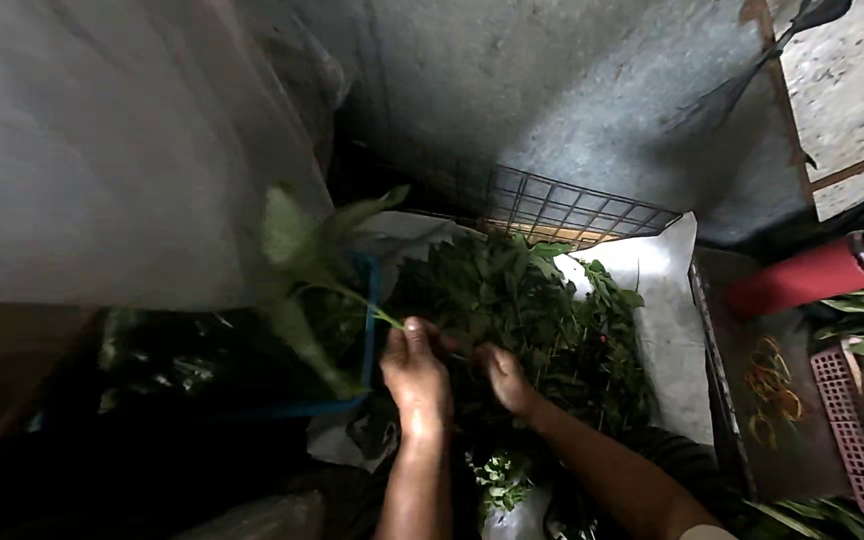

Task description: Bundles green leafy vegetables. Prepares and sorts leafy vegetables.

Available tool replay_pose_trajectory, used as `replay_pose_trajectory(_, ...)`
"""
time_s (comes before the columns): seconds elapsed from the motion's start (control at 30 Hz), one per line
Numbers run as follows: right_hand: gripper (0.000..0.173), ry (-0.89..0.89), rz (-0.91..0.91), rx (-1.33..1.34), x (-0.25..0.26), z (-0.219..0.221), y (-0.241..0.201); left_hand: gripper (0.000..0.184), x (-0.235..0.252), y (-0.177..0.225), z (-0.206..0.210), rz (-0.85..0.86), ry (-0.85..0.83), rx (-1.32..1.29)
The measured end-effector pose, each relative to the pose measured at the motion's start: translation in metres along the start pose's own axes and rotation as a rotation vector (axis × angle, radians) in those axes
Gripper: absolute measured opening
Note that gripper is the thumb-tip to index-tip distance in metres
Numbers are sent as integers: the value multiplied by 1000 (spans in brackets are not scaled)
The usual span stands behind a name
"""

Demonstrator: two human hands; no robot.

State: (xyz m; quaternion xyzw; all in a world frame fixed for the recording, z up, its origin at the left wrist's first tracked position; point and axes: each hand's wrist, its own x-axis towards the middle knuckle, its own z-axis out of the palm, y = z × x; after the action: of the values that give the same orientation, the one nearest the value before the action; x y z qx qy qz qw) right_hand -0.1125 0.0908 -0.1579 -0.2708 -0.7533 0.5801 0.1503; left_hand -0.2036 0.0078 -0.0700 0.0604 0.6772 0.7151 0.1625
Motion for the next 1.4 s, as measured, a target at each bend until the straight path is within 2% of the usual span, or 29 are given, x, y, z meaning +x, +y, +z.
replay_pose_trajectory(0.07,39,64,239,-246,24,-20,26,32,2,3,1,-70,53,-170)
replay_pose_trajectory(0.17,53,83,608,-517,50,-39,61,31,2,2,5,-167,19,-160)
replay_pose_trajectory(0.2,56,66,684,-557,52,-41,67,28,3,1,6,-169,11,-140)
replay_pose_trajectory(0.27,49,6,747,-553,49,-44,69,22,7,-2,6,-170,11,-126)
replay_pose_trajectory(0.33,40,0,668,-511,46,-44,60,18,9,-3,5,-181,10,-107)
replay_pose_trajectory(0.47,34,115,388,-603,38,-32,26,14,6,-4,2,-196,-16,-56)
replay_pose_trajectory(0.6,53,-5,570,-620,46,-25,47,13,6,-5,2,-196,-46,-62)
replay_pose_trajectory(0.67,51,-62,635,-563,43,-27,51,13,7,-5,1,-203,-45,-68)
replay_pose_trajectory(0.73,46,-12,617,-429,38,-32,44,13,9,-4,0,-209,-46,-71)
replay_pose_trajectory(0.8,40,112,475,-313,32,-36,39,11,9,-5,-2,-215,-57,-58)
replay_pose_trajectory(0.87,36,255,253,-222,26,-33,24,10,9,-6,-2,-208,-94,13)
replay_pose_trajectory(0.93,29,288,26,-144,16,-22,-1,13,8,-6,-2,-204,-185,177)
replay_pose_trajectory(1.0,29,194,-105,-176,4,-10,-33,18,5,-3,2,-210,-251,285)
replay_pose_trajectory(1.07,32,103,-127,-234,-2,-1,-51,19,0,2,4,-206,-194,288)
replay_pose_trajectory(1.13,33,41,-149,-216,-3,3,-47,29,-6,12,2,-241,-101,263)
replay_pose_trajectory(1.2,31,-17,-197,-218,-3,-1,-25,32,-6,10,-4,-175,-10,166)
replay_pose_trajectory(1.23,31,-39,-197,-230,-1,-6,-9,29,-2,2,-8,-87,40,83)
replay_pose_trajectory(1.3,36,-52,-60,-280,3,-22,23,26,6,-5,-14,37,101,-23)
replay_pose_trajectory(1.4,56,48,321,-454,23,-56,57,26,10,-1,-13,-15,131,-84)
